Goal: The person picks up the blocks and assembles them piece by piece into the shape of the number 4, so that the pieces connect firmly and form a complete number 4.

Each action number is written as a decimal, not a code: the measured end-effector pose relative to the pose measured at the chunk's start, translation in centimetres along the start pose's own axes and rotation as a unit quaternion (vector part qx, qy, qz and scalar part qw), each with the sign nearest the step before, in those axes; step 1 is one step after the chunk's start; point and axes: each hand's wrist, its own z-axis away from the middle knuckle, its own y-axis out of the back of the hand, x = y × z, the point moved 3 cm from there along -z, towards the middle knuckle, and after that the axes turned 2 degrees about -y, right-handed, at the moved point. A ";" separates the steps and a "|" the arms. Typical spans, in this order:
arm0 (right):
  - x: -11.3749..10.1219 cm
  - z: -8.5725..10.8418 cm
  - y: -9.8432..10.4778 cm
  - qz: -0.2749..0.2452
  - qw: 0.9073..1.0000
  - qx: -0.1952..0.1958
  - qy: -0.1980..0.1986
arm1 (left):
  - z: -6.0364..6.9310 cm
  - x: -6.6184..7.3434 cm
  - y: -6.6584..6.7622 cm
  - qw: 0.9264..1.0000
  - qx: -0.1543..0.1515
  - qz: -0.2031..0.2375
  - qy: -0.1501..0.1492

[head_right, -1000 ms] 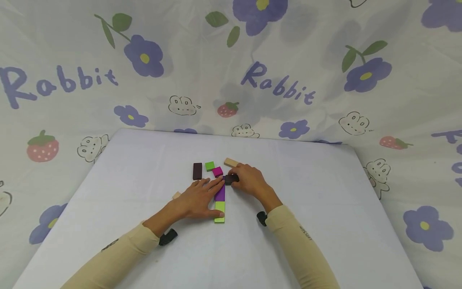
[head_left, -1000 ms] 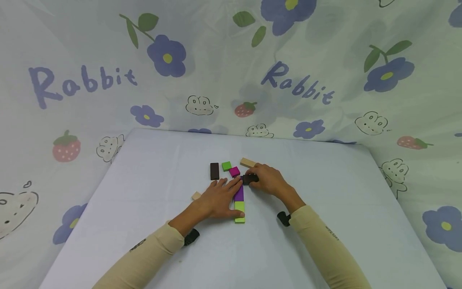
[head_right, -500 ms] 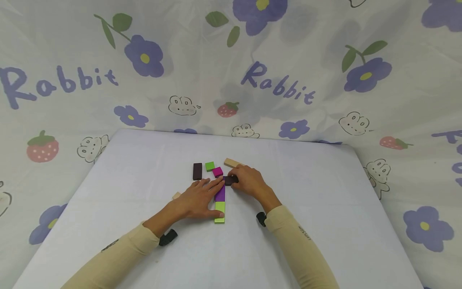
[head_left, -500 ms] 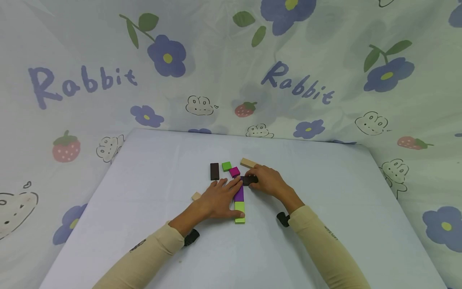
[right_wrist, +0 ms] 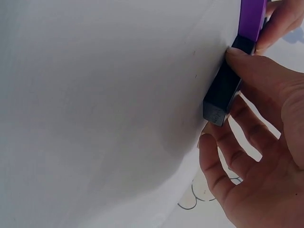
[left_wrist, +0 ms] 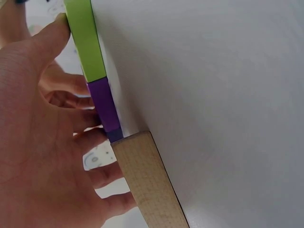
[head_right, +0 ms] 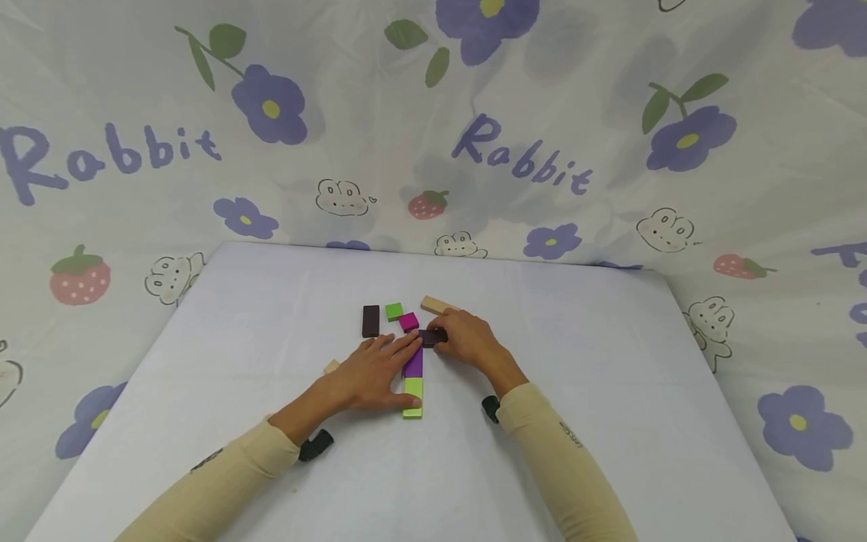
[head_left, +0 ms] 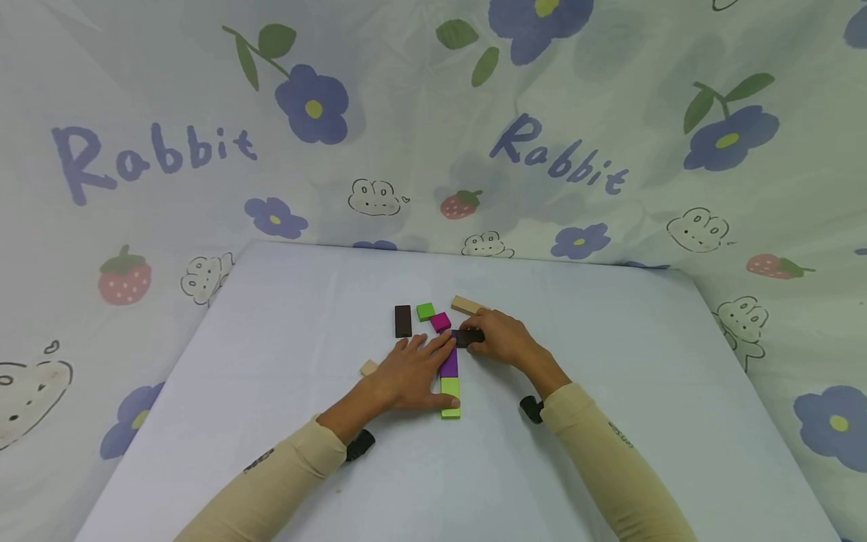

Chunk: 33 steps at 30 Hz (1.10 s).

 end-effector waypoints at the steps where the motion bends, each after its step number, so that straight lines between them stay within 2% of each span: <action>1: 0.0 0.0 0.0 -0.002 1.000 0.000 0.000 | 0.0 0.0 0.0 1.000 -0.001 0.000 0.001; 19: -0.2 -0.2 0.2 0.000 1.000 -0.007 0.005 | 0.1 0.0 0.2 1.000 0.000 0.001 -0.003; 29: 0.0 -0.2 0.5 -0.017 0.999 -0.030 -0.007 | 0.0 -0.1 0.0 1.000 0.003 -0.001 -0.004; 33: 0.2 0.0 1.1 -0.018 0.999 -0.032 0.000 | 0.1 0.0 0.0 1.000 0.001 0.001 -0.004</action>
